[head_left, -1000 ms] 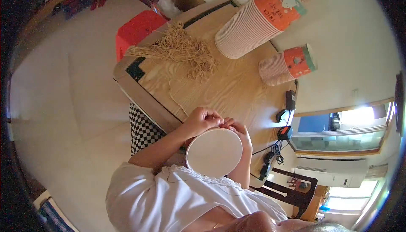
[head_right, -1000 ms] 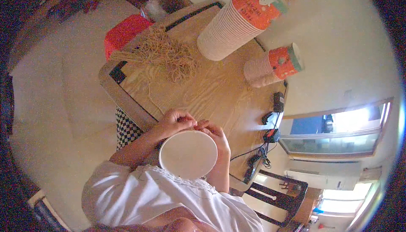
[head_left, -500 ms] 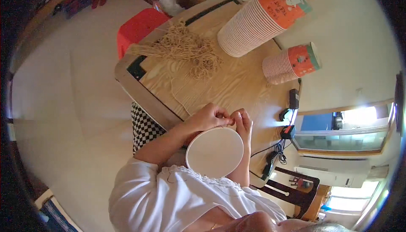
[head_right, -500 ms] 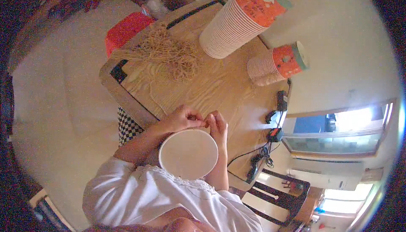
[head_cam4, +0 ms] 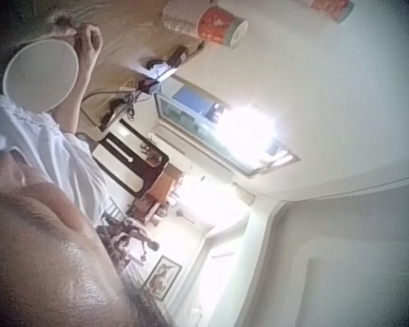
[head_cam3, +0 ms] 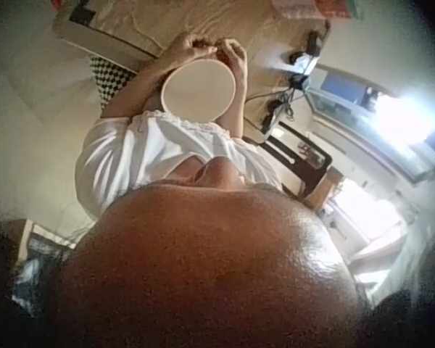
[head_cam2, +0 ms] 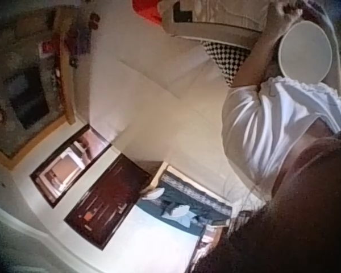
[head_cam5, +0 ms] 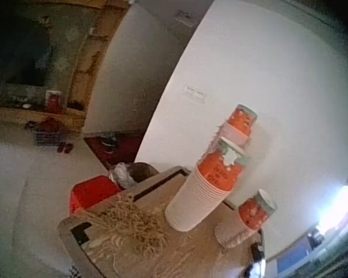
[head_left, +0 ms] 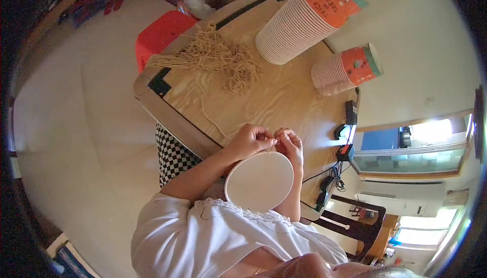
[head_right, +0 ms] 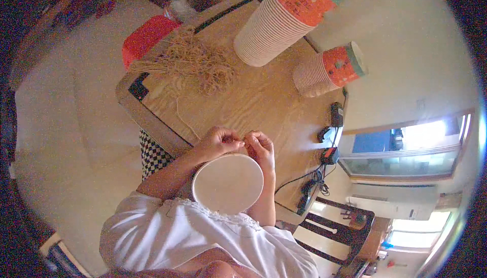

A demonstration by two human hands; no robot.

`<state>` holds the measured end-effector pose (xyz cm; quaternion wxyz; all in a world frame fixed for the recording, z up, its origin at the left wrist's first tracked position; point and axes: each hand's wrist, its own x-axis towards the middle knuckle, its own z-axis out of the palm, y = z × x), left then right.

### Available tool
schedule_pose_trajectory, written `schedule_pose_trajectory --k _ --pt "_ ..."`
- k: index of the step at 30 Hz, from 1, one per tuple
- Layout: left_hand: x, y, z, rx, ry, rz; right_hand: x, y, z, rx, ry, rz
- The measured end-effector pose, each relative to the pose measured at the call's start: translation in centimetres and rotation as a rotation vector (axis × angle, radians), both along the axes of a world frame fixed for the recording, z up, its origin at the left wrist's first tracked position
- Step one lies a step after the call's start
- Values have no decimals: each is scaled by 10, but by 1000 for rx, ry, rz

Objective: The person is putting rubber bands around the rim of decorative paper cups.

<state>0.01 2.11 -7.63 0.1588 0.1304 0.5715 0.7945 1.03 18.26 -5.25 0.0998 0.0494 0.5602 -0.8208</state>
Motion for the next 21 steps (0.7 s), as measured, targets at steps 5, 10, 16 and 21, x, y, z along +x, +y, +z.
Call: schedule_pose_trajectory --k 5,10,16,21 --pt "-2 9 -8 -79 68 180 -7 8 7 276 145 0" --pt "5 8 4 -137 -24 133 -2 6 28 715 96 136" --pt "8 11 -10 -115 14 97 6 11 23 397 -77 122" --pt "7 3 -10 -189 47 134 11 16 24 82 -27 68"
